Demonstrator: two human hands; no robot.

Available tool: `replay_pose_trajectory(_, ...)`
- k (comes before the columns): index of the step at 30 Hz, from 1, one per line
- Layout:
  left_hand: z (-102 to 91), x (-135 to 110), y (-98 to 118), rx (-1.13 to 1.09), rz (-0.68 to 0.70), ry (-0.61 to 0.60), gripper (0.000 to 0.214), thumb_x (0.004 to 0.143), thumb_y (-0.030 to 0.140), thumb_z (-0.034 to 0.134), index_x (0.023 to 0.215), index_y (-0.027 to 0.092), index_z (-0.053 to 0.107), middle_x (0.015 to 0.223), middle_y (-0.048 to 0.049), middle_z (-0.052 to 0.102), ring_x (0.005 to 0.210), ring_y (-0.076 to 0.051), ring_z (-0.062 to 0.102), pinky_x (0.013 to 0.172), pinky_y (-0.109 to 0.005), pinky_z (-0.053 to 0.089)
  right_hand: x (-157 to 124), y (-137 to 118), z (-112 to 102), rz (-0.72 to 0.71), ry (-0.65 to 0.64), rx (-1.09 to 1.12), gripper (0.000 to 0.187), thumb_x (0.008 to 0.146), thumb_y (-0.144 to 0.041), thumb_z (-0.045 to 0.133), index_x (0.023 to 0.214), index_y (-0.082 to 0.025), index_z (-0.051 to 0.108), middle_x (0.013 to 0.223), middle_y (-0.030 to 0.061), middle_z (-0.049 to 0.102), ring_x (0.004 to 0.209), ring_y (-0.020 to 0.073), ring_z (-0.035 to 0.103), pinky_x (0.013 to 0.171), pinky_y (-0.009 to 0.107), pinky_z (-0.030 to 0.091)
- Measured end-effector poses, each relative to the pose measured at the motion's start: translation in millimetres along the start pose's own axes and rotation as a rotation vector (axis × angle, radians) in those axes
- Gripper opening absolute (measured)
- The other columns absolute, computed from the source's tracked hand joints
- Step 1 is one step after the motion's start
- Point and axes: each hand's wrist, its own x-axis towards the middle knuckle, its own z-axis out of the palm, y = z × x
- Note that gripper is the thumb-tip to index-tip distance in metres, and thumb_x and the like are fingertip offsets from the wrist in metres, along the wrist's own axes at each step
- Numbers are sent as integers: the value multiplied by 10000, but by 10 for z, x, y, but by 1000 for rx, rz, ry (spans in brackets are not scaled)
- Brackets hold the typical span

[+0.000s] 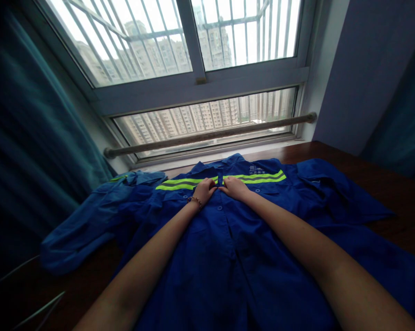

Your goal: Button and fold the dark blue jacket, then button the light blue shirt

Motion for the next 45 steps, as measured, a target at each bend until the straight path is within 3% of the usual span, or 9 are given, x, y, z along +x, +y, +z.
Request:
replay_pose_trajectory(9, -36, 10, 31, 48, -29, -29, 65, 750, 220, 520, 756, 155, 518, 778, -40, 520, 711, -153, 505, 652, -250, 403, -9, -19, -7, 38, -2, 33, 522, 786, -604, 290, 743, -157, 555, 808, 97, 561, 733, 185, 534, 642, 266, 383)
replay_pose_trajectory(12, -26, 8, 24, 53, -25, -29, 74, 746, 226, 533, 764, 156, 519, 780, -40, 522, 715, -154, 505, 654, -249, 402, -16, -18, 3, 60, 17, 59, 520, 722, -636, 383, 792, -149, 551, 837, 101, 545, 754, 188, 528, 668, 272, 389)
replay_pose_trajectory(18, -7, -1, 2, 62, -2, -15, 91, 746, 249, 538, 756, 161, 519, 776, -38, 516, 708, -157, 501, 647, -251, 397, 11, -7, 0, 101, -27, 134, 347, 642, -435, 566, 827, -142, 558, 849, 84, 543, 775, 187, 516, 677, 255, 387)
replay_pose_trajectory(23, -11, 1, 4, 62, -4, -20, 91, 749, 248, 537, 767, 160, 522, 789, -38, 518, 721, -155, 503, 657, -248, 398, 9, -34, 3, 147, 2, 164, 231, 621, -294, 560, 789, -136, 574, 835, 89, 557, 765, 188, 515, 656, 247, 377)
replay_pose_trajectory(29, -28, -6, 20, 37, -23, -25, 73, 746, 231, 533, 764, 160, 528, 791, -39, 523, 722, -156, 505, 651, -249, 400, -4, -28, 39, 215, 88, 278, 153, 633, -251, 533, 716, -134, 586, 802, 84, 584, 763, 185, 523, 661, 252, 370)
replay_pose_trajectory(38, -47, 17, -4, -293, -119, 16, 91, 629, 111, 597, 706, 160, 590, 698, -18, 568, 702, -157, 531, 696, -278, 417, 73, 135, 44, 306, 214, 688, 196, 691, -309, 520, 745, -150, 620, 699, 14, 624, 653, 130, 551, 604, 223, 408)
replay_pose_trajectory(45, -6, 50, -61, -504, -221, 91, 109, 636, 156, 604, 740, 151, 639, 709, -19, 640, 657, -130, 582, 634, -241, 455, 178, 247, 91, 411, 234, 950, 282, 704, -375, 453, 705, -129, 590, 576, 13, 591, 510, 126, 529, 489, 231, 407)
